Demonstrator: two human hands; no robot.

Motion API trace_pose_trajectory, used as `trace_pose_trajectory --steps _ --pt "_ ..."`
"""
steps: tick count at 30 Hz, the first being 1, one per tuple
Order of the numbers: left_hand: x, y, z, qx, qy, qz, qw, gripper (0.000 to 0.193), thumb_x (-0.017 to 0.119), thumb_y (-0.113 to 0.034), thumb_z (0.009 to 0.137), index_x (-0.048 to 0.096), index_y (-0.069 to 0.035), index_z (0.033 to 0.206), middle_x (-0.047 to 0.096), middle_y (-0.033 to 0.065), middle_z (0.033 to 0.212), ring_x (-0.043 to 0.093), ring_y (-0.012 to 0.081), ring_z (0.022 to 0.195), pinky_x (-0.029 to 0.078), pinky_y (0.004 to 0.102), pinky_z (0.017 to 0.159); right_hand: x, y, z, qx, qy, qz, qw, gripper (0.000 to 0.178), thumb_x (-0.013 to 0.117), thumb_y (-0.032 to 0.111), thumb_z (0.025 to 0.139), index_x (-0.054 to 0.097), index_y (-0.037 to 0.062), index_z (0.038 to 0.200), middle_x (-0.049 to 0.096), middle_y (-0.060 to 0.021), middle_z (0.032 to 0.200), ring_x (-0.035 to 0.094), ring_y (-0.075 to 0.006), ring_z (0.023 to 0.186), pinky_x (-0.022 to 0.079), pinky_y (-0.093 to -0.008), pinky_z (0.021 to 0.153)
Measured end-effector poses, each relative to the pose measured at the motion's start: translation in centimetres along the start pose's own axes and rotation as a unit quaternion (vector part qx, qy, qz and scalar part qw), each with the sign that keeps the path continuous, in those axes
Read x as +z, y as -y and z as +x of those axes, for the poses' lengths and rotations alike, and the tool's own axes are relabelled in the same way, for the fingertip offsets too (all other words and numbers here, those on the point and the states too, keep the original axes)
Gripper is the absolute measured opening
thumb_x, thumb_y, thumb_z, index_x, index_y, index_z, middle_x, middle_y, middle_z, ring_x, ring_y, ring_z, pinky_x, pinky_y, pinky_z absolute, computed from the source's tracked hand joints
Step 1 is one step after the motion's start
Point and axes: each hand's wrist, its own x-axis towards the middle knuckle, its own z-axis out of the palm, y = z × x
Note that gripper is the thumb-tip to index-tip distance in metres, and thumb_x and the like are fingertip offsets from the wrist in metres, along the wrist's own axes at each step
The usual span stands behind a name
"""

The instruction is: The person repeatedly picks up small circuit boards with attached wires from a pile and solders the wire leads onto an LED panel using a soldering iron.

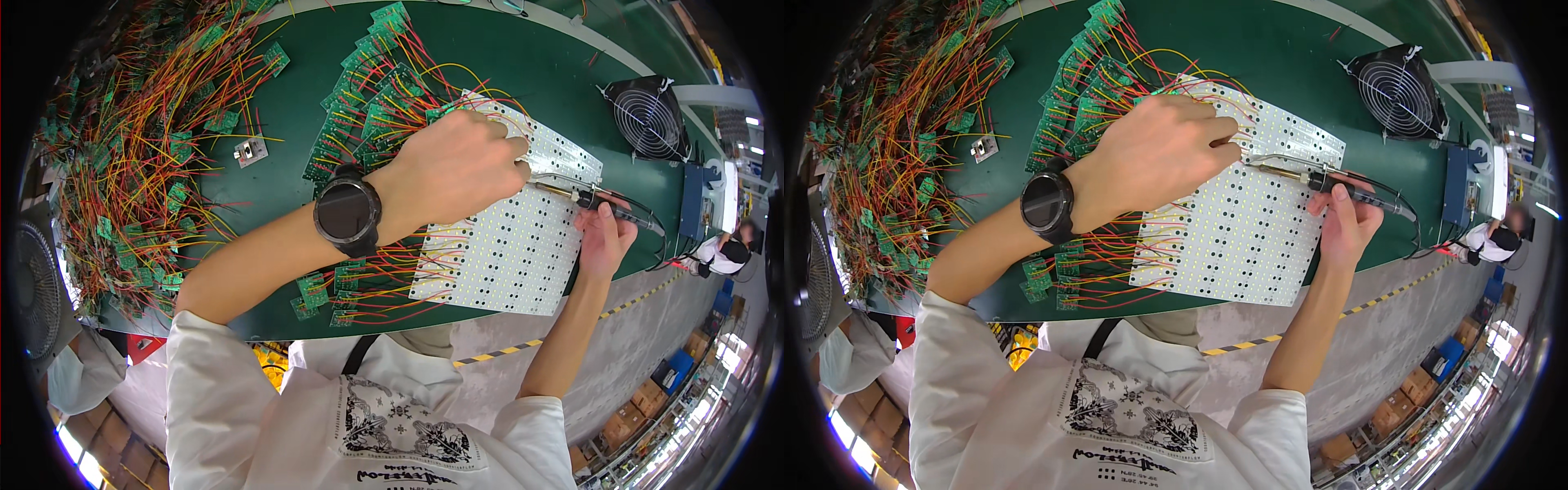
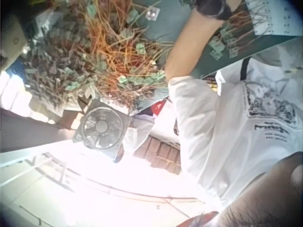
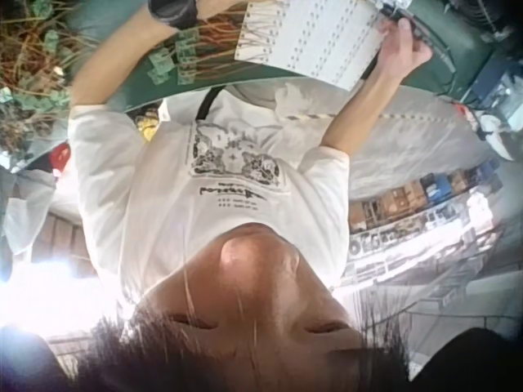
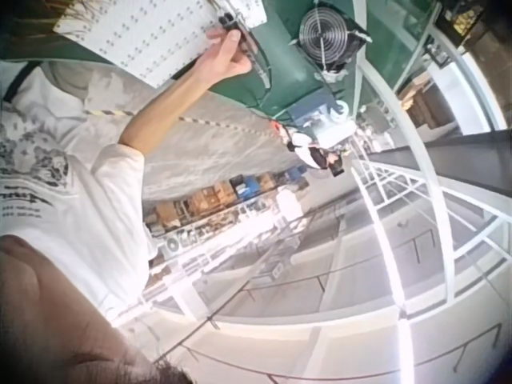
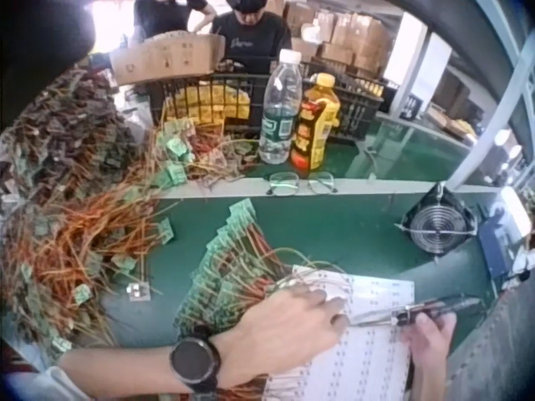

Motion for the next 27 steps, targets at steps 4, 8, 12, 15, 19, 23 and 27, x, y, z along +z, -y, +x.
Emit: trace_pose_trajectory --steps 4,8,12,15,19,23,27 --pt "0.15 0.04 -0.05 -0.001 -0.008 0.000 1.000 0.006 0.062 -0.012 0.074 0.061 -0.006 0.074 0.059 0.0039 0.080 0.064 0.0214 0.078 0.053 0.0351 0.067 0.26 0.13 -0.01 -0.006 0.001 -0.011 1.000 0.027 0.062 0.006 0.088 0.060 -0.0114 0.109 0.066 -0.0175 0.082 0.059 -0.0205 0.055 0.047 -0.0317 0.052" --pt "0.03 -0.01 0.00 -0.003 -0.004 0.002 1.000 0.006 0.062 -0.012 0.074 0.061 -0.006 0.074 0.059 0.0041 0.078 0.064 0.0216 0.078 0.053 0.0354 0.067 0.05 0.10 0.03 -0.007 0.014 -0.012 1.000 0.027 0.061 0.005 0.089 0.059 -0.0118 0.110 0.066 -0.0176 0.081 0.059 -0.0198 0.056 0.047 -0.0312 0.053" --pt "0.05 -0.09 0.07 -0.003 -0.009 0.007 1.000 0.006 0.063 -0.012 0.074 0.061 -0.006 0.074 0.058 0.0042 0.077 0.063 0.0217 0.077 0.053 0.0357 0.066 -0.03 0.10 0.10 -0.012 0.026 -0.011 1.000 0.027 0.060 0.005 0.090 0.059 -0.0120 0.110 0.066 -0.0178 0.081 0.059 -0.0197 0.057 0.048 -0.0312 0.053" --pt "0.05 -0.06 0.07 -0.001 -0.005 0.007 1.000 0.006 0.063 -0.012 0.073 0.061 -0.006 0.074 0.058 0.0043 0.077 0.063 0.0220 0.076 0.053 0.0360 0.066 -0.08 0.06 0.08 -0.017 0.029 -0.014 0.999 0.026 0.060 0.005 0.090 0.059 -0.0120 0.110 0.066 -0.0179 0.081 0.059 -0.0198 0.057 0.048 -0.0311 0.053" --pt "0.07 0.04 0.02 0.002 -0.009 0.002 1.000 0.006 0.063 -0.011 0.073 0.061 -0.006 0.074 0.058 0.0044 0.077 0.063 0.0222 0.076 0.053 0.0359 0.066 -0.01 0.09 0.05 -0.013 0.030 -0.013 0.999 0.026 0.060 0.005 0.090 0.059 -0.0121 0.110 0.066 -0.0179 0.080 0.059 -0.0198 0.057 0.048 -0.0311 0.053" --pt "0.02 0.02 0.06 0.003 -0.009 0.004 1.000 0.006 0.062 -0.012 0.074 0.062 -0.006 0.075 0.059 0.0044 0.078 0.064 0.0222 0.077 0.053 0.0358 0.066 0.01 0.07 0.05 -0.009 0.022 -0.024 0.999 0.026 0.061 0.008 0.091 0.059 -0.0107 0.109 0.065 -0.0159 0.078 0.058 -0.0184 0.059 0.047 -0.0307 0.055" --pt "-0.07 -0.04 0.00 0.000 -0.012 0.001 1.000 0.007 0.062 -0.012 0.074 0.063 -0.006 0.076 0.060 0.0044 0.078 0.065 0.0220 0.077 0.054 0.0357 0.066 0.17 0.35 -0.10 -0.001 0.022 -0.039 0.999 0.026 0.061 0.010 0.091 0.060 -0.0095 0.108 0.064 -0.0137 0.075 0.057 -0.0173 0.061 0.045 -0.0298 0.056"
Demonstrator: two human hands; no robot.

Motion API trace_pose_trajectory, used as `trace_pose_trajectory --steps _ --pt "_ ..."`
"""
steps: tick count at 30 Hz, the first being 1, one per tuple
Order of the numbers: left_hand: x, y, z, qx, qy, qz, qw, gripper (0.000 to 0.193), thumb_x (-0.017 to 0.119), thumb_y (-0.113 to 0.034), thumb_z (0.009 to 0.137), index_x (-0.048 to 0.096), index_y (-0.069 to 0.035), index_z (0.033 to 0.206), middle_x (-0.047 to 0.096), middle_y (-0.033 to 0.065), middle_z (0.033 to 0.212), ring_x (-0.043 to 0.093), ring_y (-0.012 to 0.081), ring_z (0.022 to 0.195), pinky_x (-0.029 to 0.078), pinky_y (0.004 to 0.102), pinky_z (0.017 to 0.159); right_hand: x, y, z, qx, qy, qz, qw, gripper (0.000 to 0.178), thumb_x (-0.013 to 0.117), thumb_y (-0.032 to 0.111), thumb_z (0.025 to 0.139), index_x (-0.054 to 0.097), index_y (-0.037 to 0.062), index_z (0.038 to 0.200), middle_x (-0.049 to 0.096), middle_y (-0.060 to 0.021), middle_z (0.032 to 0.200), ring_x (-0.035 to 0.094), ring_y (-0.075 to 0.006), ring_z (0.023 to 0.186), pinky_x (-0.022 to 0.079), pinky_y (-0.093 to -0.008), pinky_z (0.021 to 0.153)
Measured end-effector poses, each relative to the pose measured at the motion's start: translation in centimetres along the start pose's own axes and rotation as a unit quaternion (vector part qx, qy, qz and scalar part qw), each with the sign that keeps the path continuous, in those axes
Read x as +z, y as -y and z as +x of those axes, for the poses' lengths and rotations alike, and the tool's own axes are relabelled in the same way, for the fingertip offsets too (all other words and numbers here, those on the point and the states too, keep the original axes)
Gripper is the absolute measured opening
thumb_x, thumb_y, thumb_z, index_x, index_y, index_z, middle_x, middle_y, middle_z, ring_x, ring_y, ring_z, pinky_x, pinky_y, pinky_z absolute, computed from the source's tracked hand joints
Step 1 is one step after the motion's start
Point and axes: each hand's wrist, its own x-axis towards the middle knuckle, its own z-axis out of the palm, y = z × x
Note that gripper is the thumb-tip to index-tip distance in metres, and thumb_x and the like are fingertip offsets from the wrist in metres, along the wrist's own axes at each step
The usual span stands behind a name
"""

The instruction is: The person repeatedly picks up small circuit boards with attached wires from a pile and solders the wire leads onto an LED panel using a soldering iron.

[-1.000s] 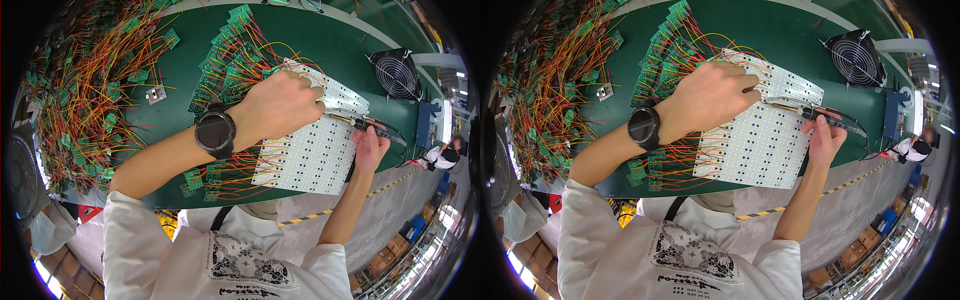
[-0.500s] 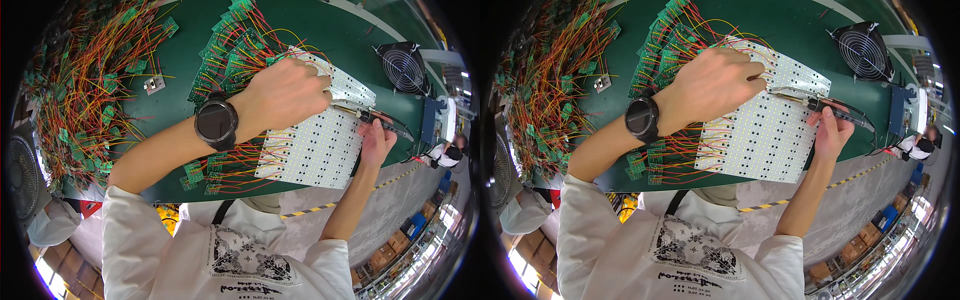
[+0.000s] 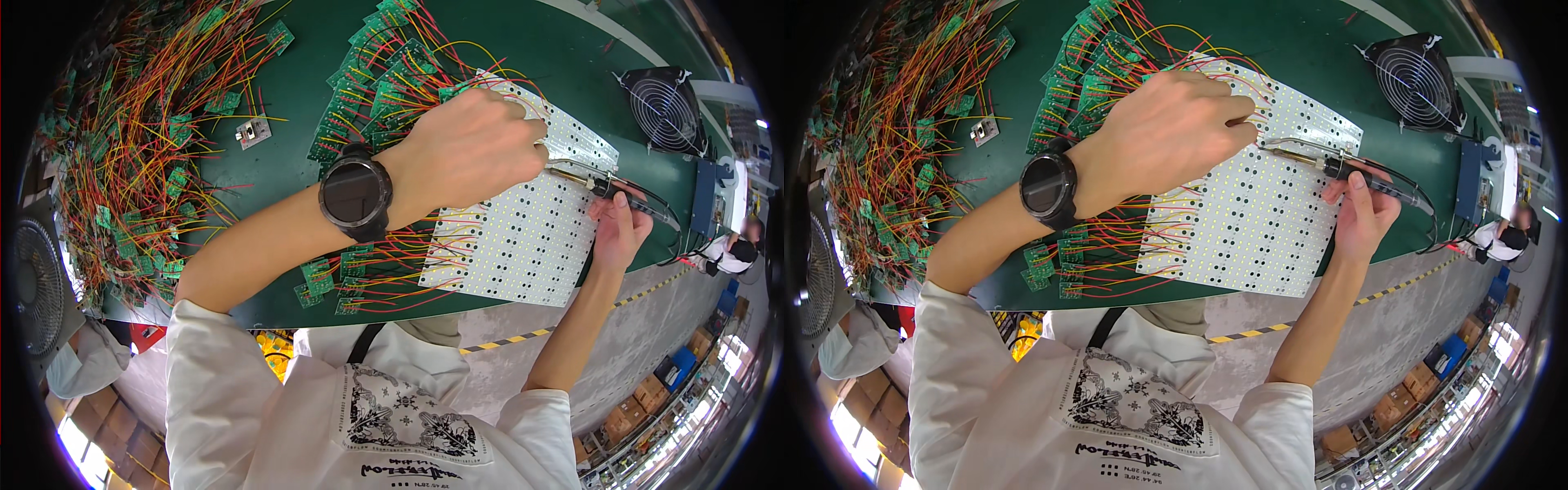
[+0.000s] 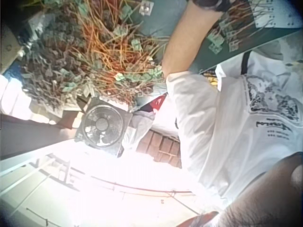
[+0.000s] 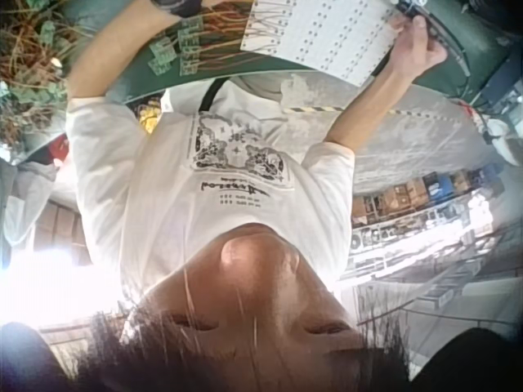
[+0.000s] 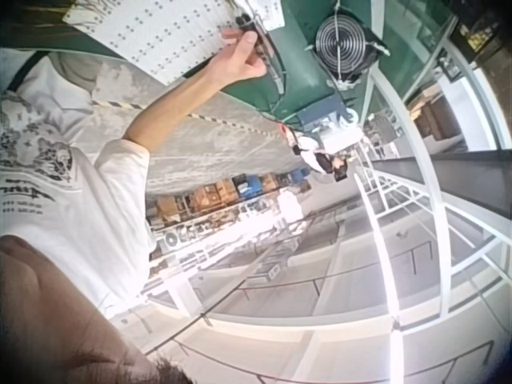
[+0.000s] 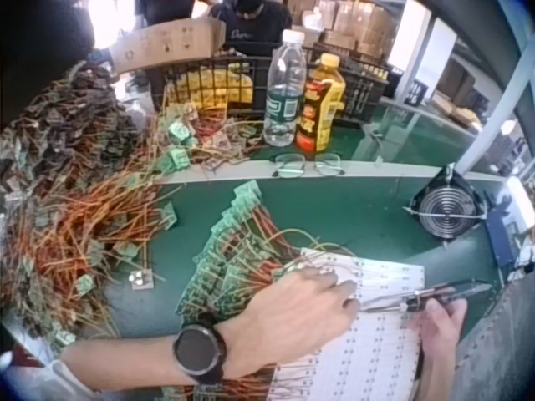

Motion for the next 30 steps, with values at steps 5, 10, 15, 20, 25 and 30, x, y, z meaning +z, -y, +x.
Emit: trace_pose_trajectory --steps 5,10,15,20,25,30 --pt "0.22 0.04 -0.02 0.000 -0.007 0.003 1.000 0.007 0.062 -0.012 0.074 0.064 -0.006 0.077 0.060 0.0044 0.078 0.065 0.0219 0.076 0.054 0.0355 0.065 -0.01 -0.08 0.07 -0.005 0.002 -0.004 1.000 0.026 0.061 0.010 0.091 0.060 -0.0097 0.108 0.064 -0.0132 0.074 0.057 -0.0174 0.061 0.045 -0.0296 0.057" --pt "0.13 -0.04 -0.01 0.000 -0.010 0.003 1.000 0.007 0.063 -0.011 0.073 0.064 -0.006 0.077 0.060 0.0046 0.077 0.065 0.0220 0.076 0.054 0.0355 0.064 -0.14 -0.27 0.15 -0.014 0.000 0.015 1.000 0.026 0.061 0.006 0.090 0.059 -0.0116 0.109 0.066 -0.0174 0.082 0.058 -0.0197 0.056 0.048 -0.0317 0.052" --pt "0.14 -0.08 -0.02 0.002 -0.010 -0.003 1.000 0.007 0.062 -0.012 0.073 0.063 -0.005 0.076 0.060 0.0050 0.077 0.064 0.0225 0.076 0.053 0.0357 0.065 0.01 -0.13 0.06 -0.013 0.001 0.015 1.000 0.024 0.061 0.006 0.090 0.060 -0.0112 0.107 0.065 -0.0163 0.077 0.059 -0.0198 0.056 0.048 -0.0311 0.052" --pt "0.15 -0.09 -0.25 -0.003 -0.013 -0.002 1.000 0.007 0.062 -0.012 0.073 0.063 -0.005 0.075 0.060 0.0052 0.076 0.064 0.0227 0.076 0.053 0.0356 0.066 0.06 0.15 0.02 -0.008 -0.014 0.029 0.999 0.025 0.060 0.007 0.091 0.060 -0.0107 0.108 0.066 -0.0164 0.078 0.061 -0.0192 0.058 0.048 -0.0310 0.052" --pt "0.19 -0.11 -0.14 -0.003 -0.013 -0.006 1.000 0.007 0.062 -0.011 0.072 0.063 -0.005 0.074 0.059 0.0053 0.076 0.065 0.0226 0.077 0.054 0.0356 0.067 -0.47 -0.32 -0.02 0.009 -0.080 0.087 0.993 0.026 0.059 0.008 0.091 0.060 -0.0101 0.109 0.067 -0.0160 0.084 0.063 -0.0187 0.061 0.048 -0.0305 0.052" --pt "0.21 0.11 -0.05 0.002 -0.013 -0.013 1.000 0.007 0.063 -0.010 0.071 0.063 -0.004 0.074 0.060 0.0057 0.077 0.065 0.0234 0.078 0.054 0.0359 0.067 -0.45 -0.19 0.31 -0.010 -0.053 0.094 0.994 0.025 0.059 0.008 0.092 0.060 -0.0090 0.109 0.067 -0.0149 0.085 0.061 -0.0176 0.059 0.047 -0.0298 0.051"
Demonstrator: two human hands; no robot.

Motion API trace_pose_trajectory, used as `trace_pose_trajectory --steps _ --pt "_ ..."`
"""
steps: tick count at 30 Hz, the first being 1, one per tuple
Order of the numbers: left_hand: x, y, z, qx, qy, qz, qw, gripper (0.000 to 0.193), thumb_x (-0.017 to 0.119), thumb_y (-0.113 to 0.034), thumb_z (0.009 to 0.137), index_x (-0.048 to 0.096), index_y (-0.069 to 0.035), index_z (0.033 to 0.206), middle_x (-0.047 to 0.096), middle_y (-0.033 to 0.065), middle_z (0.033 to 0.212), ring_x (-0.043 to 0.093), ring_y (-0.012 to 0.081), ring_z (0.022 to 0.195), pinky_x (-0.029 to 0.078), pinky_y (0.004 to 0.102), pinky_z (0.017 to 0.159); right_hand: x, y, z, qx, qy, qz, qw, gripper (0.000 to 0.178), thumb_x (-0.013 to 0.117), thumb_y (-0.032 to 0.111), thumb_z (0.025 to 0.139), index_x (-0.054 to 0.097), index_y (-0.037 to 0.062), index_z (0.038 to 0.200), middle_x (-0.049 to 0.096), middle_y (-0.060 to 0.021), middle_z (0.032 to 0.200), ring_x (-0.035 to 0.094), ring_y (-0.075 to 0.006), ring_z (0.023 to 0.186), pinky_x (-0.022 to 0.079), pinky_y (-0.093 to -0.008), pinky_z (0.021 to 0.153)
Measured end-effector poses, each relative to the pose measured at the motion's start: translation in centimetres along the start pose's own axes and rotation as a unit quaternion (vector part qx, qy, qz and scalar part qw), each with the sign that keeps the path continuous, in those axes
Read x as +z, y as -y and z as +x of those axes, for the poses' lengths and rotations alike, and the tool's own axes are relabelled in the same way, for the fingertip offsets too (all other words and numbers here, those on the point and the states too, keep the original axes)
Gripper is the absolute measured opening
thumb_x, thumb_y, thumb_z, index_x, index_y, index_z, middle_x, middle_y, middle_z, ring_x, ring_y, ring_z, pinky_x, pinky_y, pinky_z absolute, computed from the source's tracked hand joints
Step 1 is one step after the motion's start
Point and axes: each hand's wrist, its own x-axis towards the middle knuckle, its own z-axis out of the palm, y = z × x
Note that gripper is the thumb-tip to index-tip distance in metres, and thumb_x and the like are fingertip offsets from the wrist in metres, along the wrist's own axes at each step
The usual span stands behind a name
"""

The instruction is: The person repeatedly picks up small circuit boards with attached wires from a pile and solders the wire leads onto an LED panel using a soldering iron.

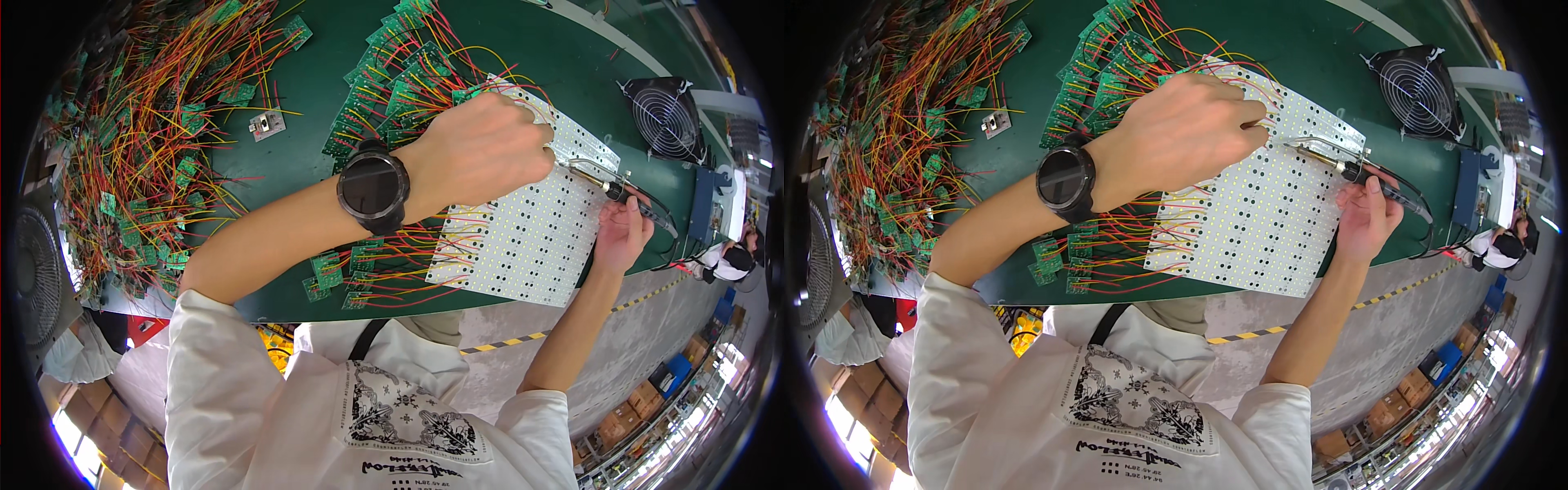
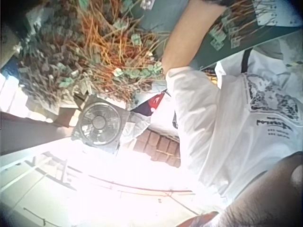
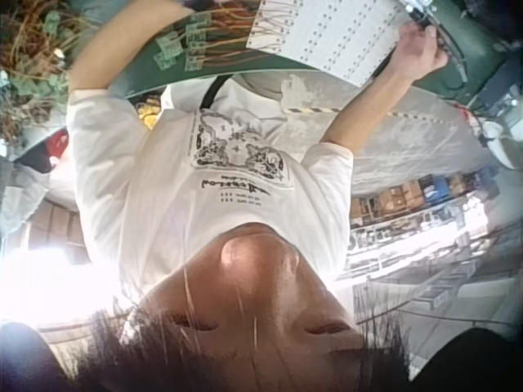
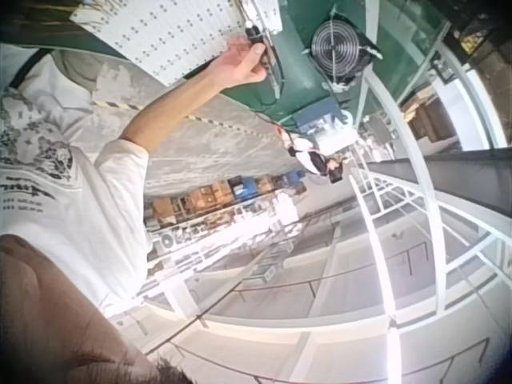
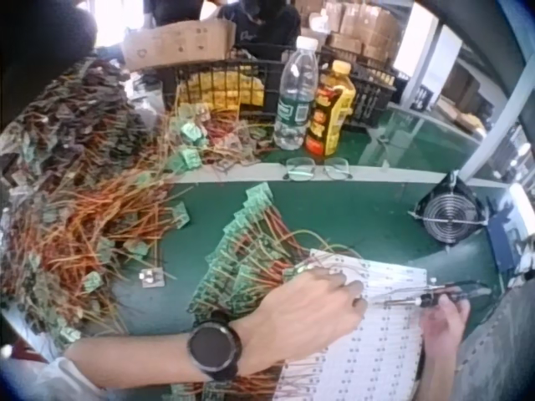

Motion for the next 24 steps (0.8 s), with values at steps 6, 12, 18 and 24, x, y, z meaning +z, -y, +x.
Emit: trace_pose_trajectory --steps 6,12,18,24 --pt "-0.2 0.2 0.0 0.000 -0.003 0.004 1.000 0.008 0.062 -0.010 0.072 0.064 -0.004 0.076 0.062 0.0070 0.079 0.066 0.0250 0.079 0.054 0.0382 0.067 0.5 -0.4 0.6 -0.003 -0.029 -0.003 1.000 0.023 0.059 0.008 0.093 0.060 -0.0093 0.108 0.065 -0.0120 0.077 0.059 -0.0169 0.058 0.045 -0.0287 0.051" --pt "-0.3 -0.3 0.3 -0.011 -0.002 -0.008 1.000 0.008 0.062 -0.011 0.072 0.062 -0.003 0.075 0.061 0.0097 0.077 0.066 0.0294 0.075 0.054 0.0423 0.064 1.5 0.5 0.1 -0.007 -0.049 0.002 0.999 0.019 0.061 0.005 0.092 0.060 -0.0084 0.104 0.065 -0.0121 0.082 0.058 -0.0168 0.058 0.044 -0.0293 0.051" --pt "-1.0 -0.6 -0.4 -0.021 -0.026 -0.016 0.999 0.009 0.061 -0.013 0.073 0.059 -0.004 0.073 0.060 0.0108 0.075 0.064 0.0322 0.070 0.053 0.0442 0.062 2.2 0.4 -0.3 -0.007 -0.061 0.030 0.998 0.017 0.064 0.009 0.091 0.062 -0.0042 0.102 0.065 -0.0095 0.078 0.058 -0.0143 0.057 0.045 -0.0275 0.051" --pt "-5.2 -2.7 -1.9 0.063 -0.090 0.019 0.994 0.020 0.065 -0.019 0.079 0.060 -0.007 0.095 0.058 0.0075 0.101 0.056 0.0275 0.101 0.044 0.0410 0.089 1.6 0.0 -0.2 0.015 -0.077 0.027 0.997 0.015 0.067 0.011 0.090 0.063 -0.0009 0.098 0.062 -0.0048 0.070 0.057 -0.0113 0.057 0.045 -0.0244 0.051"
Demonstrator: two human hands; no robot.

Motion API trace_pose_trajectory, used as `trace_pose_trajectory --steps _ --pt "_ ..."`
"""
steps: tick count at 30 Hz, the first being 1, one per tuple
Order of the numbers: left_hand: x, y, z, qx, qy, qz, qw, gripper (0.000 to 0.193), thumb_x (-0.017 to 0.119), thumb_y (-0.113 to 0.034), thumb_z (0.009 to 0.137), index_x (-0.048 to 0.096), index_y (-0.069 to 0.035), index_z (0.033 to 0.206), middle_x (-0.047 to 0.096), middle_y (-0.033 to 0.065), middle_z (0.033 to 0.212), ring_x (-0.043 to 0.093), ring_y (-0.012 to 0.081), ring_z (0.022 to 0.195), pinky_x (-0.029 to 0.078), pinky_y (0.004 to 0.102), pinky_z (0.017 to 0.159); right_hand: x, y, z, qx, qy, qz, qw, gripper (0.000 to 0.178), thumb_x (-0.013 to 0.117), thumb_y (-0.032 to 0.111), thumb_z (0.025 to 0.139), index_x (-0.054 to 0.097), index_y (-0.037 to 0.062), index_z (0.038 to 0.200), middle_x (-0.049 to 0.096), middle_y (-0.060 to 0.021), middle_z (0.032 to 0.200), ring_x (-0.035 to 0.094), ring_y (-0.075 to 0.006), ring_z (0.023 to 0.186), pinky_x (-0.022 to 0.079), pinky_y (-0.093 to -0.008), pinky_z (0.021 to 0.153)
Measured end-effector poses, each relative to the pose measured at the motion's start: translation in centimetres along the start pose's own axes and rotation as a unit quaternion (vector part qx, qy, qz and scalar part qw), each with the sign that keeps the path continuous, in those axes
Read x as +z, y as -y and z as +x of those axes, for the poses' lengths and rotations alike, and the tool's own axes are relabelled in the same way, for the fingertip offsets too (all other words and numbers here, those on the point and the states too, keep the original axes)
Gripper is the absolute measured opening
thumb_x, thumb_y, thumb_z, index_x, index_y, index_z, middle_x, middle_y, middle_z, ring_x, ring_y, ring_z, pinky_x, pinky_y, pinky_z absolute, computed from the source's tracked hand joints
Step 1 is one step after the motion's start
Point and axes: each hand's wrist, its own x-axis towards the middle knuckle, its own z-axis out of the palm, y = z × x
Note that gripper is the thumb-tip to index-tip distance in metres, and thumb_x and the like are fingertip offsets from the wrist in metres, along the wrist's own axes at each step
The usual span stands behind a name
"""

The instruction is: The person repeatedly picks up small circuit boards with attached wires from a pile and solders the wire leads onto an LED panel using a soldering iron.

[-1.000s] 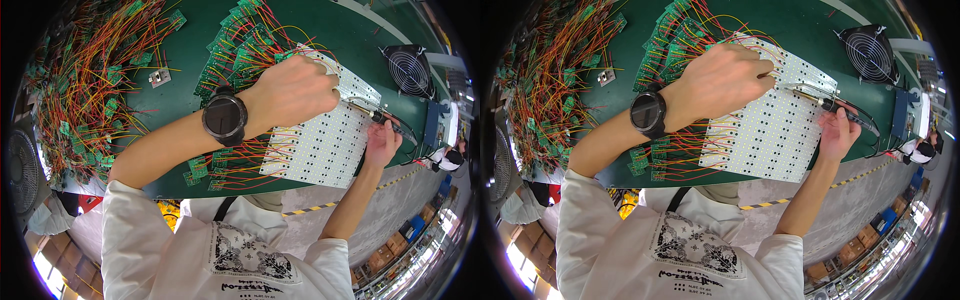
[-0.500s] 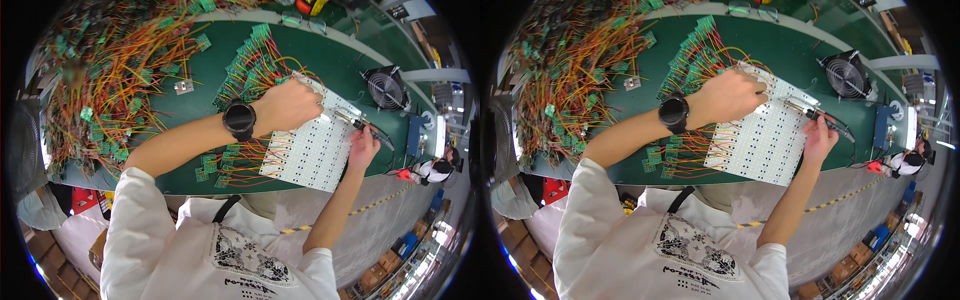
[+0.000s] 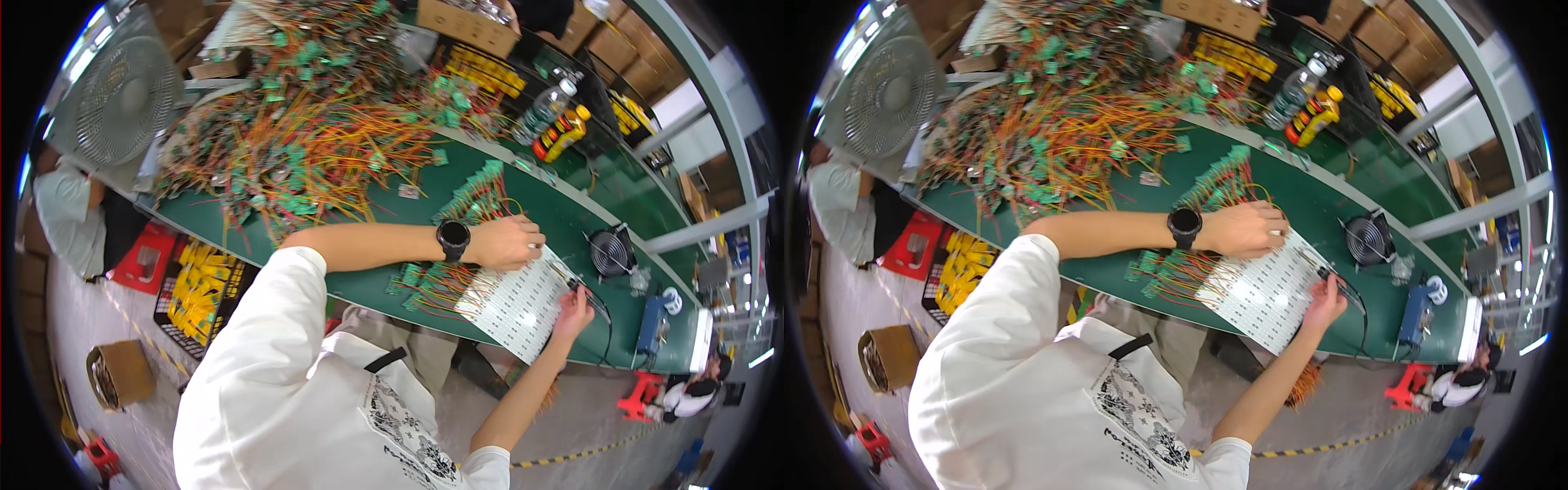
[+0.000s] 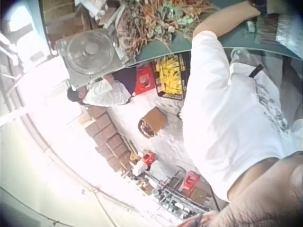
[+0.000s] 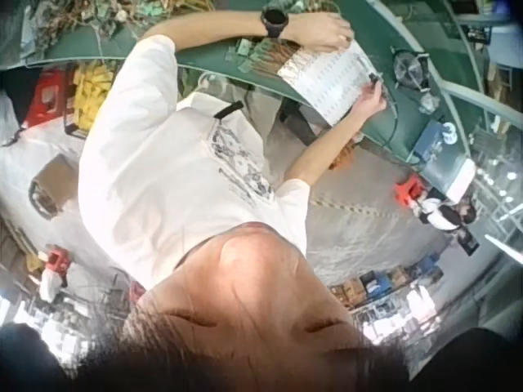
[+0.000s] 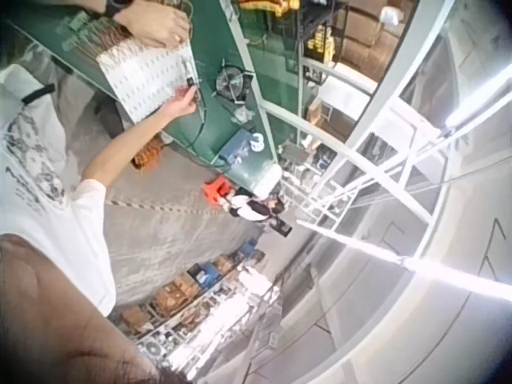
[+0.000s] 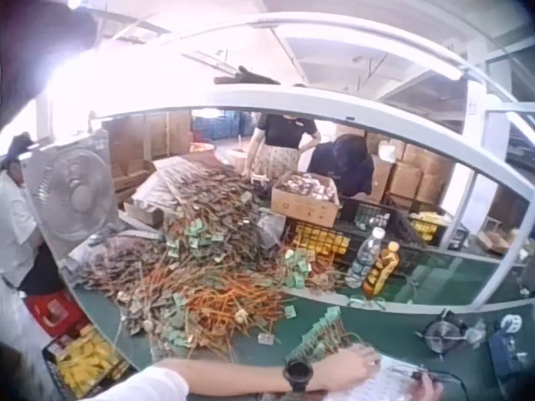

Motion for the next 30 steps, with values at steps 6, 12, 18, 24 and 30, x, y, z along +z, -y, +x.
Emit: trace_pose_trajectory --steps 6,12,18,24,30 --pt "-7.8 -5.6 -7.0 -0.209 -0.041 0.030 0.977 0.022 0.063 -0.015 0.082 0.061 -0.005 0.101 0.060 0.0100 0.094 0.062 0.0277 0.088 0.050 0.0398 0.072 -0.3 0.0 0.1 -0.015 0.028 -0.008 0.999 0.016 0.069 0.012 0.088 0.065 0.0002 0.097 0.062 -0.0045 0.069 0.056 -0.0099 0.056 0.044 -0.0237 0.051" --pt "-11.7 -9.0 -17.5 -0.459 -0.101 0.157 0.869 0.014 0.067 -0.014 0.080 0.065 -0.008 0.092 0.064 0.0056 0.073 0.064 0.0256 0.064 0.050 0.0381 0.055 -0.8 -0.5 0.7 -0.021 0.026 -0.002 0.999 0.018 0.067 0.012 0.089 0.065 -0.0025 0.099 0.062 -0.0063 0.066 0.054 -0.0111 0.050 0.042 -0.0226 0.048" --pt "-16.8 -8.0 -21.1 -0.517 -0.199 0.366 0.748 0.010 0.070 -0.015 0.080 0.066 -0.008 0.086 0.060 0.0054 0.071 0.059 0.0243 0.059 0.045 0.0371 0.053 -1.1 -0.8 0.8 -0.015 0.036 0.005 0.999 0.019 0.067 0.013 0.090 0.065 -0.0026 0.099 0.061 -0.0054 0.066 0.054 -0.0115 0.050 0.040 -0.0235 0.048" --pt "-20.1 -6.7 -20.8 -0.519 -0.164 0.431 0.719 0.017 0.070 -0.018 0.081 0.066 -0.005 0.092 0.060 0.0081 0.086 0.061 0.0273 0.083 0.049 0.0395 0.066 -0.8 -0.7 0.6 -0.009 0.040 0.013 0.999 0.021 0.067 0.013 0.090 0.064 -0.0030 0.102 0.060 -0.0047 0.066 0.053 -0.0110 0.052 0.039 -0.0239 0.049" --pt "-20.8 -5.4 -22.7 -0.535 -0.129 0.320 0.771 0.020 0.071 -0.018 0.080 0.065 -0.004 0.094 0.062 0.0076 0.093 0.061 0.0265 0.089 0.050 0.0385 0.073 -0.9 -0.8 0.8 -0.010 0.046 0.005 0.999 0.019 0.067 0.012 0.090 0.064 -0.0021 0.102 0.061 -0.0050 0.068 0.054 -0.0109 0.053 0.038 -0.0238 0.049"
